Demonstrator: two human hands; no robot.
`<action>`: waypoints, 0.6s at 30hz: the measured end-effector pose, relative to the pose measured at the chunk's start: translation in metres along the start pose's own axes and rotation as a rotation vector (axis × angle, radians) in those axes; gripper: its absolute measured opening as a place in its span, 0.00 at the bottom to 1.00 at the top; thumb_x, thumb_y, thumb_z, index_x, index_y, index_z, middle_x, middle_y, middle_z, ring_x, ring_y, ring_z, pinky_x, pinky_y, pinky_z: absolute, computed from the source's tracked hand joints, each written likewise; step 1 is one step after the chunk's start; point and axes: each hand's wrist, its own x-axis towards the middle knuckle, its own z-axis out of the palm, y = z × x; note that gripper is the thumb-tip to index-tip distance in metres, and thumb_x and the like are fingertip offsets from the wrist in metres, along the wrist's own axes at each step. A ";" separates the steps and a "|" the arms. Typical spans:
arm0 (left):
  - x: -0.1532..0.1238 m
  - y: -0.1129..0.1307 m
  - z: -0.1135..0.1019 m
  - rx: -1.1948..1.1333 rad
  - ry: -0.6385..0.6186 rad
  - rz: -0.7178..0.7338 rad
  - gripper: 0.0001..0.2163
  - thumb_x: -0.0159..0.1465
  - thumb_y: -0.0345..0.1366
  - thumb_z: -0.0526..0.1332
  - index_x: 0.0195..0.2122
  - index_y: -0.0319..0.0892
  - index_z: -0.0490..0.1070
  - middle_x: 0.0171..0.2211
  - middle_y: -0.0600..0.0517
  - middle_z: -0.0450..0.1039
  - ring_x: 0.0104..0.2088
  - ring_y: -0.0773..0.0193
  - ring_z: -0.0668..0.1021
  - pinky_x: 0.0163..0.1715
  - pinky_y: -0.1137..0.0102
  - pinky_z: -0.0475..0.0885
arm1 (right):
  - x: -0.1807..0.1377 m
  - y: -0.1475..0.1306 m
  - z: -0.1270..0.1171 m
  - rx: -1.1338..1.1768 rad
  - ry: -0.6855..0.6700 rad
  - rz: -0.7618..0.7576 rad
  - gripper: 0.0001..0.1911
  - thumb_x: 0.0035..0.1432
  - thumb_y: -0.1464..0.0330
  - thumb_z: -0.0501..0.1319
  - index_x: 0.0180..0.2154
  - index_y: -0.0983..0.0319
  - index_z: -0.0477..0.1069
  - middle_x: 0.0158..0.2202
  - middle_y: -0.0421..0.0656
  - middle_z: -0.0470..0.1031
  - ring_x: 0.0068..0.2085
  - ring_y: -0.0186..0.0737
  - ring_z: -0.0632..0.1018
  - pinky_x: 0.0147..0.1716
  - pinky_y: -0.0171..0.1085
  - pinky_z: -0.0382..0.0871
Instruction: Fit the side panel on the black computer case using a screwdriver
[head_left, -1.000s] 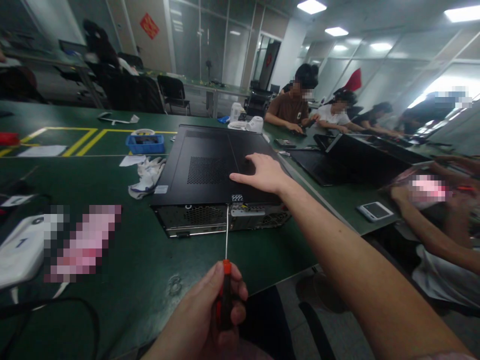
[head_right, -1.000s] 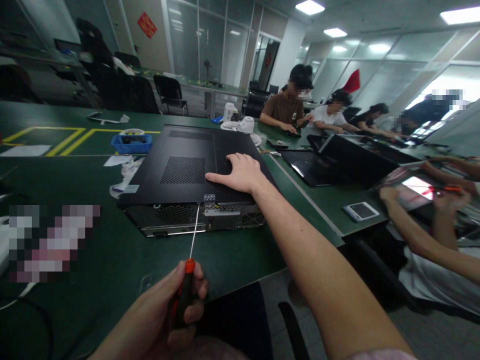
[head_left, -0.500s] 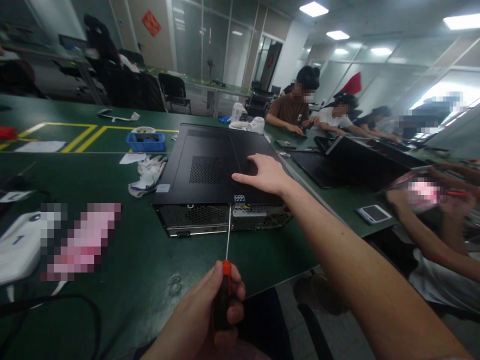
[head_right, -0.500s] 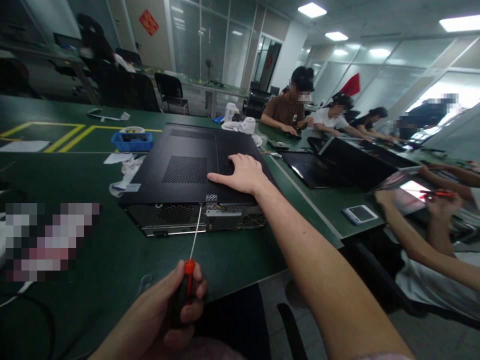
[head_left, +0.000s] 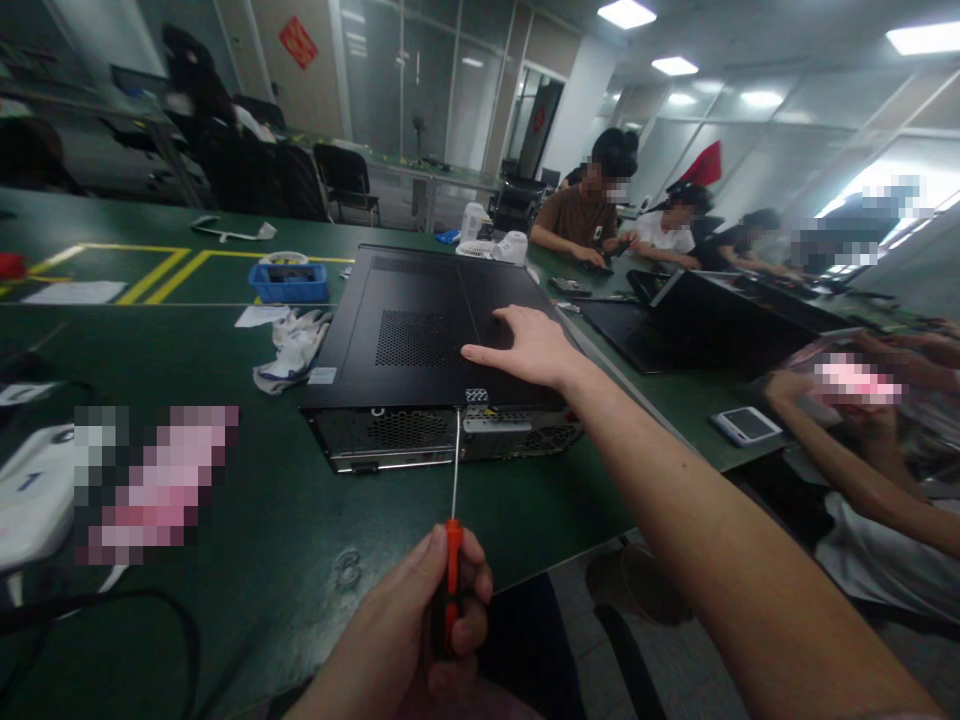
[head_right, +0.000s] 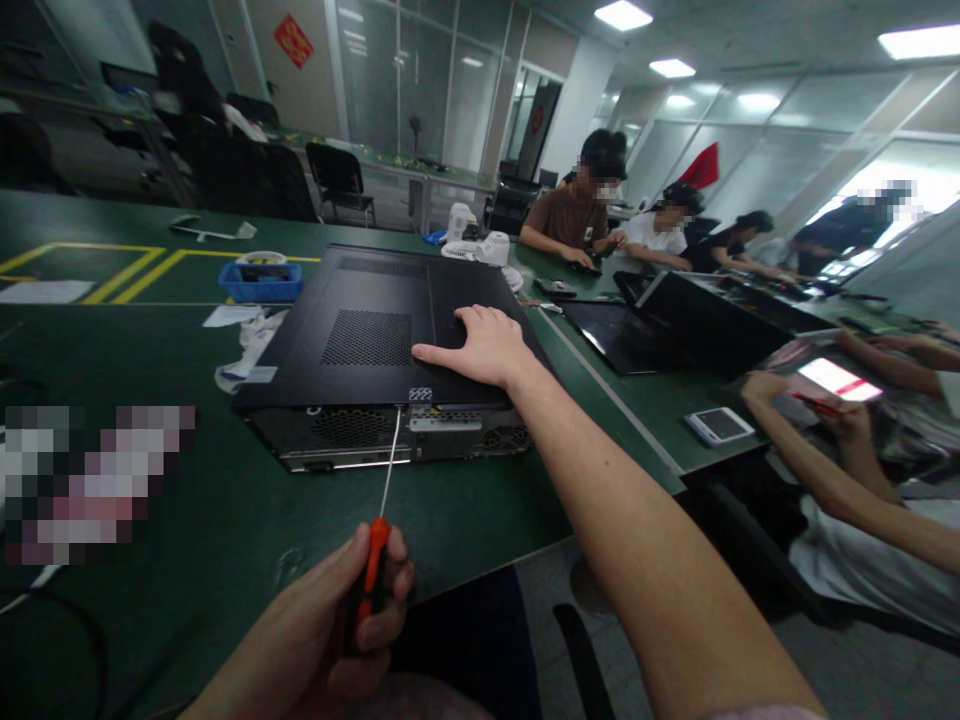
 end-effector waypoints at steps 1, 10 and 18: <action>0.000 0.000 0.000 0.002 0.005 0.008 0.15 0.69 0.49 0.58 0.41 0.41 0.70 0.32 0.54 0.70 0.20 0.78 0.64 0.17 0.81 0.51 | 0.000 0.000 0.000 0.001 0.000 0.001 0.55 0.47 0.28 0.54 0.62 0.62 0.69 0.64 0.54 0.69 0.64 0.64 0.68 0.62 0.61 0.61; 0.004 -0.005 -0.007 -0.035 -0.028 0.027 0.15 0.64 0.49 0.65 0.37 0.41 0.70 0.32 0.54 0.69 0.22 0.77 0.66 0.17 0.81 0.51 | 0.000 0.001 0.001 0.015 0.006 -0.001 0.53 0.47 0.29 0.55 0.61 0.60 0.70 0.63 0.53 0.70 0.63 0.64 0.68 0.62 0.62 0.61; 0.001 -0.002 -0.003 -0.010 0.014 -0.002 0.14 0.70 0.49 0.58 0.43 0.43 0.71 0.31 0.54 0.69 0.19 0.78 0.62 0.17 0.81 0.48 | 0.001 0.002 0.001 0.018 0.004 -0.007 0.51 0.48 0.31 0.56 0.62 0.59 0.70 0.62 0.53 0.70 0.63 0.64 0.68 0.62 0.63 0.61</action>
